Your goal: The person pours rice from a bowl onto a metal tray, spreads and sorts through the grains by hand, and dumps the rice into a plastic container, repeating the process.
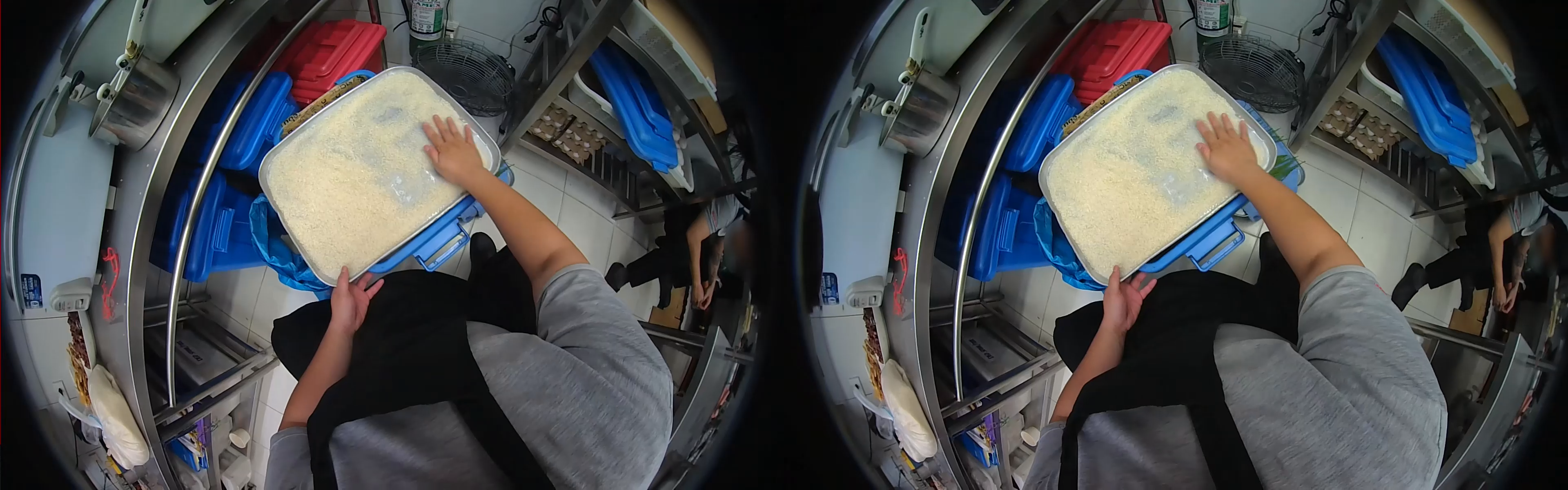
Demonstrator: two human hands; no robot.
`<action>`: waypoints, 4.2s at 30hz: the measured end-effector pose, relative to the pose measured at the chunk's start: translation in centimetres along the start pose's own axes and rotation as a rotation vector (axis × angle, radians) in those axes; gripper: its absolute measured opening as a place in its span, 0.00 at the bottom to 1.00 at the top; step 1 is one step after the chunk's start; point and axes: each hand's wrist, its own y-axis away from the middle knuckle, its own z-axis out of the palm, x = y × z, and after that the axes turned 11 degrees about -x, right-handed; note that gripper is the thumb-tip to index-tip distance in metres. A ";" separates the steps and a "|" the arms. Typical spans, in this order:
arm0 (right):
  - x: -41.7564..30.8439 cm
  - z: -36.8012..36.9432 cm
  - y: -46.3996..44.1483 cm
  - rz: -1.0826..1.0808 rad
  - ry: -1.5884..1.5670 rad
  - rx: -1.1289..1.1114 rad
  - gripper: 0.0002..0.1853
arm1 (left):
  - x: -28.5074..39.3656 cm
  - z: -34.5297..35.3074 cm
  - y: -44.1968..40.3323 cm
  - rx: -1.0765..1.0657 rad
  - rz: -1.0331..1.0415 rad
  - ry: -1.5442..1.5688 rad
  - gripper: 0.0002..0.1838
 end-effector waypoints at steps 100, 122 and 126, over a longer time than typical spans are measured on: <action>3.5 -0.6 4.0 0.192 -0.111 0.030 0.22 | 4.9 -1.4 -2.6 0.387 0.185 -0.642 0.24; 3.2 -1.7 4.5 0.197 -0.066 -0.065 0.26 | 4.8 -1.9 -2.8 0.377 0.181 -0.646 0.26; 3.1 -1.6 4.4 0.210 -0.067 -0.067 0.26 | 4.9 -1.3 -2.6 0.388 0.162 -0.638 0.26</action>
